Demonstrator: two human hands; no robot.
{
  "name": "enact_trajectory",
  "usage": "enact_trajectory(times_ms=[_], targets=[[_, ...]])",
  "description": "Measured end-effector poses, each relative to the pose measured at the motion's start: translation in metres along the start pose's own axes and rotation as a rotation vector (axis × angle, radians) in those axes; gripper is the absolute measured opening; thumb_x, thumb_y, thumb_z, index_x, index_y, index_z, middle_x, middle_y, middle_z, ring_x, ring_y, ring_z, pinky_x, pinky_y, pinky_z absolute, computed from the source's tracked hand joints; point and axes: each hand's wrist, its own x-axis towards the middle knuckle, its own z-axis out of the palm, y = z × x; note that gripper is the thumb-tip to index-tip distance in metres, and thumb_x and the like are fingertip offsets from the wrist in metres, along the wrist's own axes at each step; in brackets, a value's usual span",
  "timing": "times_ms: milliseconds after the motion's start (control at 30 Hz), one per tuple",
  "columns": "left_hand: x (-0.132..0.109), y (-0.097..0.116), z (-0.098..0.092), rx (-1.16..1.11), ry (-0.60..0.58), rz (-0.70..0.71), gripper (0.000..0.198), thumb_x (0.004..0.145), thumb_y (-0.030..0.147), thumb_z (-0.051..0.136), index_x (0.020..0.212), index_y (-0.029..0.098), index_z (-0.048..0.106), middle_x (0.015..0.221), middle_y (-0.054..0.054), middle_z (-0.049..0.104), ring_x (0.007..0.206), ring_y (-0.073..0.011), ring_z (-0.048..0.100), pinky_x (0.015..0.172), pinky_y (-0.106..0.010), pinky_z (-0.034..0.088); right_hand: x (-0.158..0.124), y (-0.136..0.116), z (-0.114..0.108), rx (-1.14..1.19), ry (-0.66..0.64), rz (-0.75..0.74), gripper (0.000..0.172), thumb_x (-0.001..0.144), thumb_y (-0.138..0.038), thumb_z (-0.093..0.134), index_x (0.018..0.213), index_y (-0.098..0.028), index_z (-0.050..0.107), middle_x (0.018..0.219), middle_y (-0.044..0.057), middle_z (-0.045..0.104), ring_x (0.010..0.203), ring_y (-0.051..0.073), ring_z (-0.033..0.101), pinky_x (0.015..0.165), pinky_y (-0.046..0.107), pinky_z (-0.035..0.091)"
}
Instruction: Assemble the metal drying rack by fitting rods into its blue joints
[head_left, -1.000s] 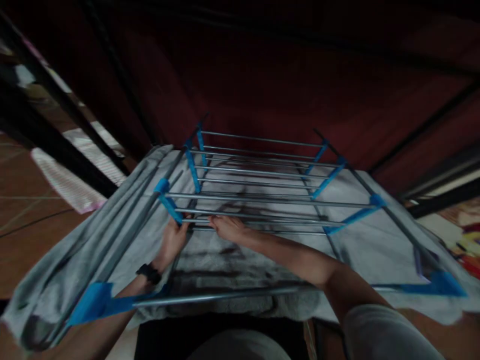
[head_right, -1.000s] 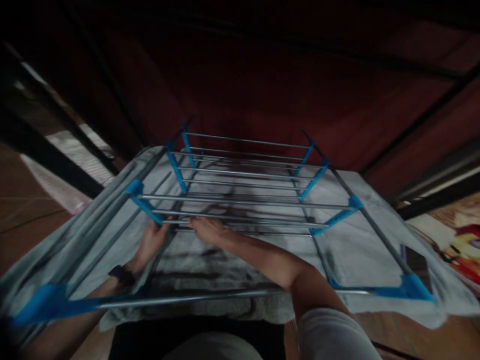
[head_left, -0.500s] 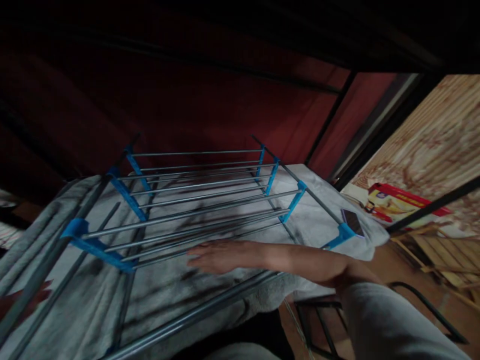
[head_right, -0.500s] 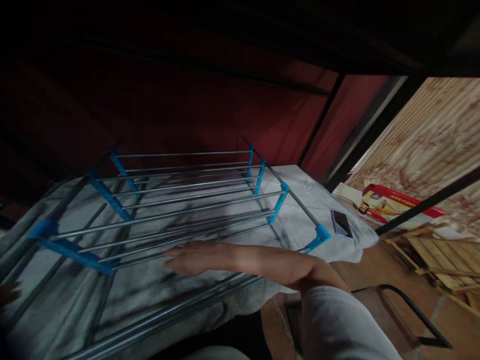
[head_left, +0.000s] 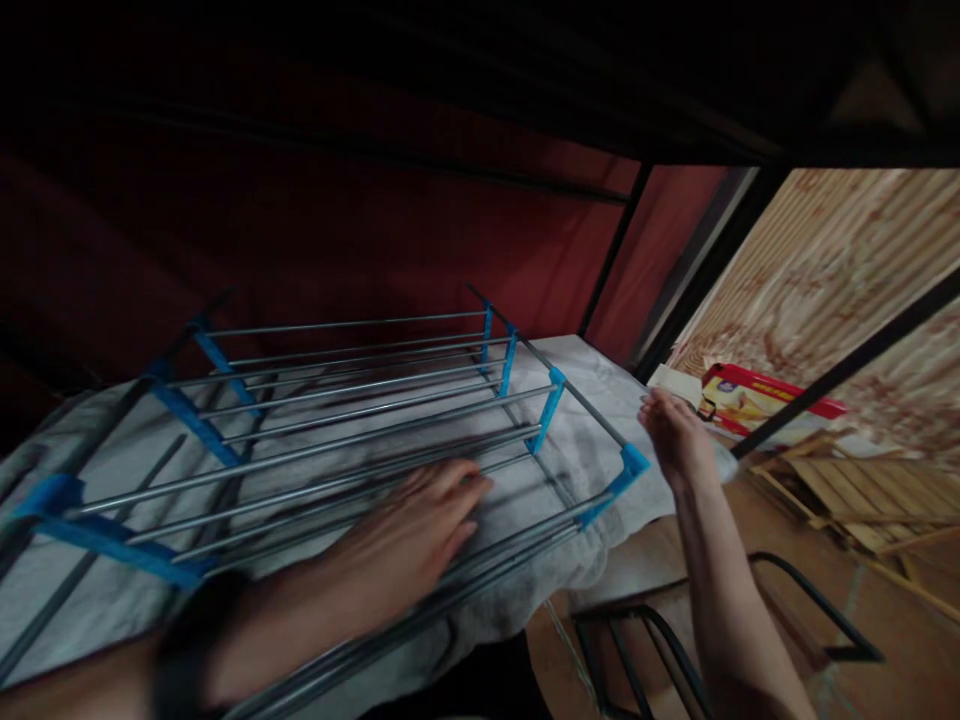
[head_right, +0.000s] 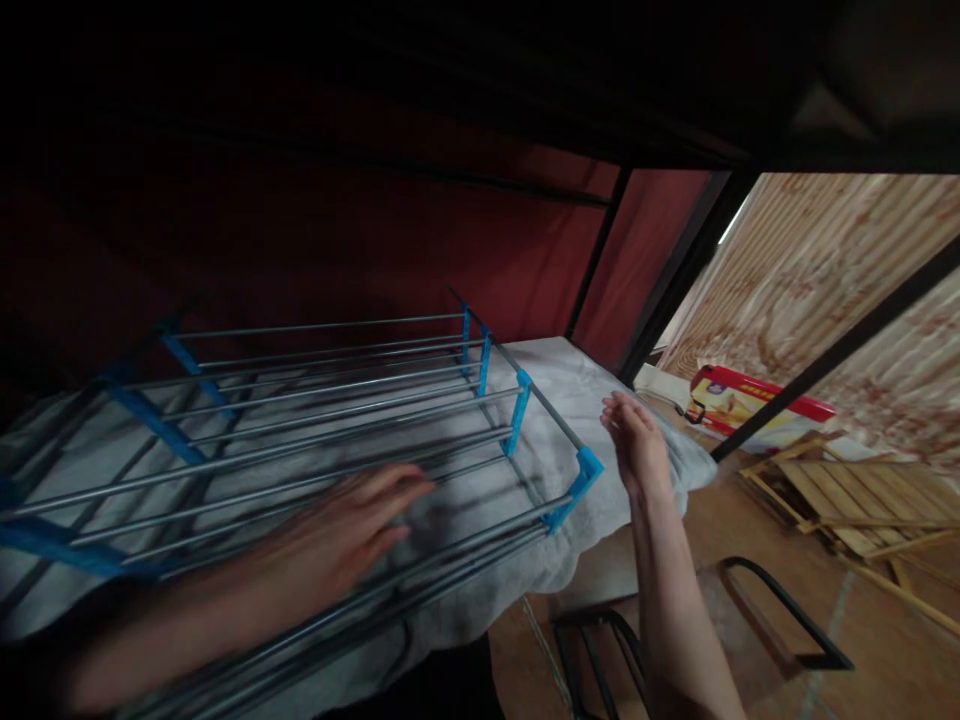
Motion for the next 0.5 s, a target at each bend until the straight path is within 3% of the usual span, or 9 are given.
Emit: enact_trajectory(times_ms=[100,200,333,400,500], targets=[[0.088,-0.012,0.046,0.087,-0.01,-0.008,0.036,0.093,0.018,0.046,0.128,0.018,0.053,0.135,-0.01,0.055,0.124,-0.0225,0.052,0.108,-0.038,0.043,0.022,0.063,0.003,-0.105,-0.109,0.263,0.037,0.067,-0.046,0.079,0.095,-0.024,0.071,0.107,0.004,0.071,0.101,0.017,0.066,0.088,0.027,0.055],[0.146,-0.036,0.093,0.154,-0.012,-0.116,0.034,0.093,0.02,0.049,0.126,0.013,0.053,0.13,-0.013,0.057,0.121,-0.025,0.054,0.106,-0.041,0.042,0.024,0.1,0.031,-0.155,-0.338,0.318,0.047,0.071,-0.062,0.069,0.101,-0.026,0.068,0.123,0.005,0.066,0.12,0.022,0.059,0.101,0.034,0.049],[0.18,-0.058,0.132,0.153,-0.088,-0.216,0.03,0.094,0.019,0.047,0.123,0.015,0.056,0.119,-0.012,0.063,0.11,-0.0227,0.06,0.097,-0.036,0.047,0.024,0.111,0.066,-0.227,-0.577,0.327,0.056,0.091,-0.066,0.04,0.112,-0.017,0.06,0.124,0.011,0.064,0.119,0.019,0.06,0.103,0.031,0.044],[0.186,-0.062,0.138,0.156,-0.098,-0.2,0.026,0.096,0.019,0.044,0.116,0.016,0.06,0.115,-0.011,0.065,0.109,-0.0224,0.061,0.094,-0.034,0.049,0.026,0.113,0.074,-0.247,-0.643,0.331,0.057,0.096,-0.062,0.03,0.11,-0.014,0.058,0.116,0.013,0.066,0.112,0.017,0.062,0.099,0.027,0.045],[0.191,-0.063,0.136,0.168,-0.048,-0.178,0.026,0.098,0.022,0.039,0.108,0.018,0.062,0.111,-0.011,0.066,0.108,-0.0232,0.061,0.087,-0.034,0.051,0.029,0.121,0.078,-0.292,-0.632,0.291,0.055,0.098,-0.058,0.021,0.105,-0.015,0.055,0.109,0.01,0.067,0.103,0.016,0.064,0.089,0.022,0.047]])
